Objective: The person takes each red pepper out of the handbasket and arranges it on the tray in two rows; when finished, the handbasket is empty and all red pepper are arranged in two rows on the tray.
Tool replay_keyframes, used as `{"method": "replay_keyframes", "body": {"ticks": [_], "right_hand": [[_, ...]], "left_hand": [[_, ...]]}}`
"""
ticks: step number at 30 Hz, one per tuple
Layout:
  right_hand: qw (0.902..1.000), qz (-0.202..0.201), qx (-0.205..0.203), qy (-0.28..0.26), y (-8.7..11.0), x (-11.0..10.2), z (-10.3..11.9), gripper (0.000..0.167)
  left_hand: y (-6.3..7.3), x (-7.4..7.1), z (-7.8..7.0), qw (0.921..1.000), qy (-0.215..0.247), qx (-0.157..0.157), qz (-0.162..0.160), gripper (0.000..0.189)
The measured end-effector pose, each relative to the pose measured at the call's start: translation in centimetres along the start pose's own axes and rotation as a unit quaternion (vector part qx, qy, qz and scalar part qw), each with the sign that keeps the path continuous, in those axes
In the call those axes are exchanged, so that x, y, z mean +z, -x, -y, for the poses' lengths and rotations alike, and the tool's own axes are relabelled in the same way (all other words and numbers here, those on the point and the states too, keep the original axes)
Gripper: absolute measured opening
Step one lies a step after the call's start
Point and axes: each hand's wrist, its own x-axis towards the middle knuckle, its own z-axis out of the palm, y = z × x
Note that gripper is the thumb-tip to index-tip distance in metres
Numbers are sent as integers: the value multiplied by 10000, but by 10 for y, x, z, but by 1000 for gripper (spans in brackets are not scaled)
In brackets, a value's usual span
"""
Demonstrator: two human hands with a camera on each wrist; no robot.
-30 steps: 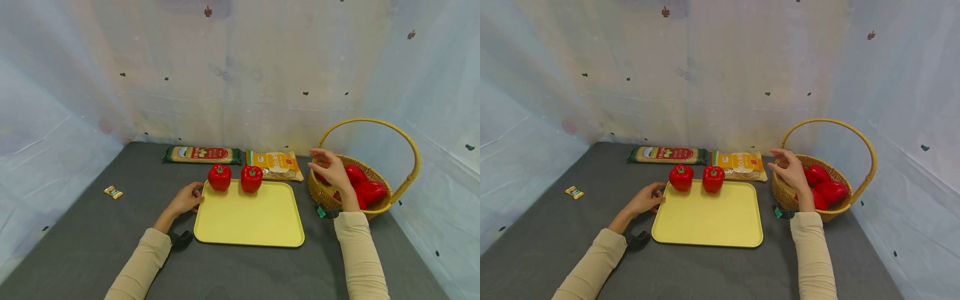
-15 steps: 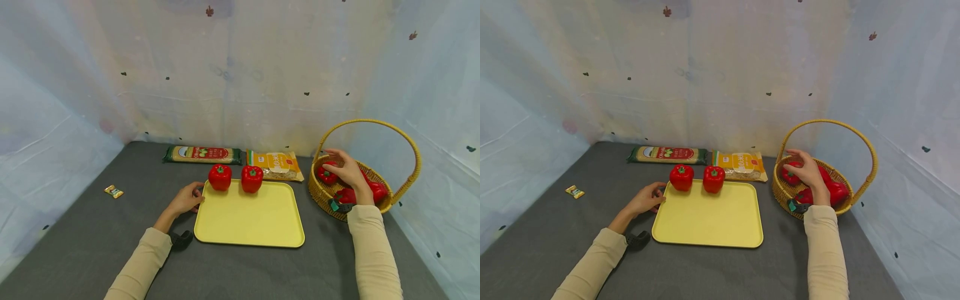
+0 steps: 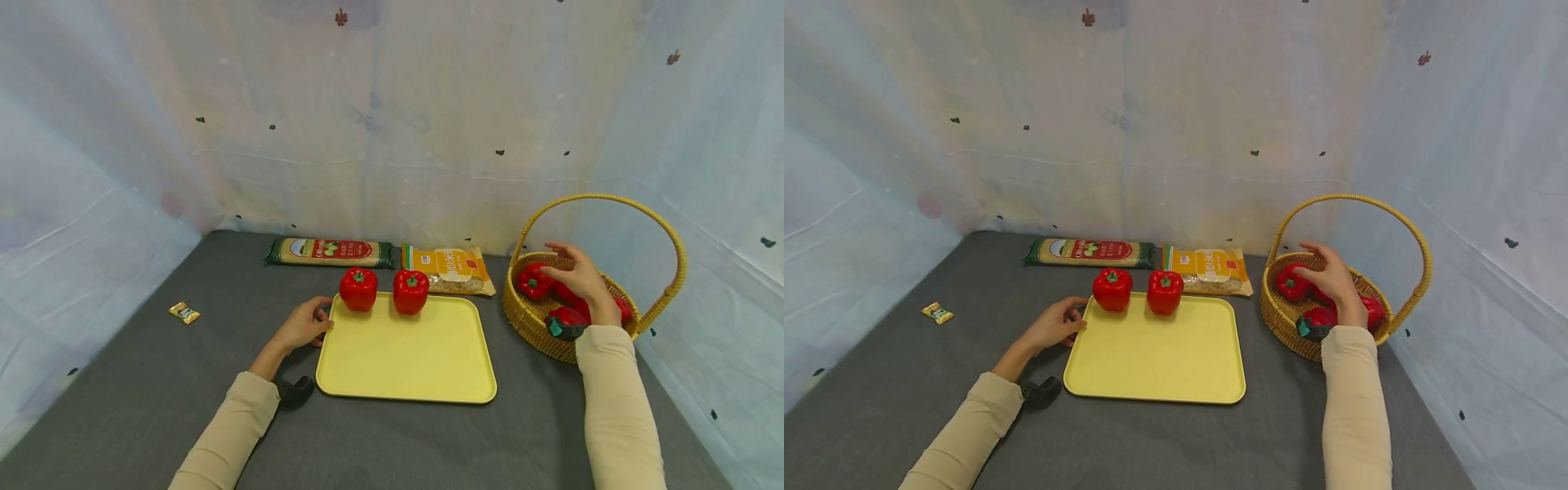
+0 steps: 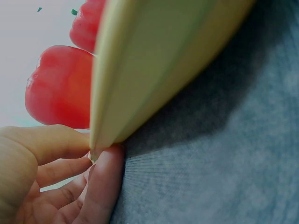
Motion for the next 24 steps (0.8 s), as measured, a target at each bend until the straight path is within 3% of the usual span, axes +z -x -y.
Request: {"method": "replay_keyframes", "body": {"ticks": [6, 17, 24], "right_hand": [[9992, 25, -233, 327, -1, -3, -6, 59], [9982, -118, 156, 561, -1, -6, -12, 61], [9967, 290, 194, 727, -5, -2, -21, 68]], "left_hand": [[0, 1, 0, 10000, -46, 11, -38, 50], [0, 1, 0, 10000, -48, -8, -62, 50], [1, 0, -2, 9999, -104, -1, -48, 51]]}}
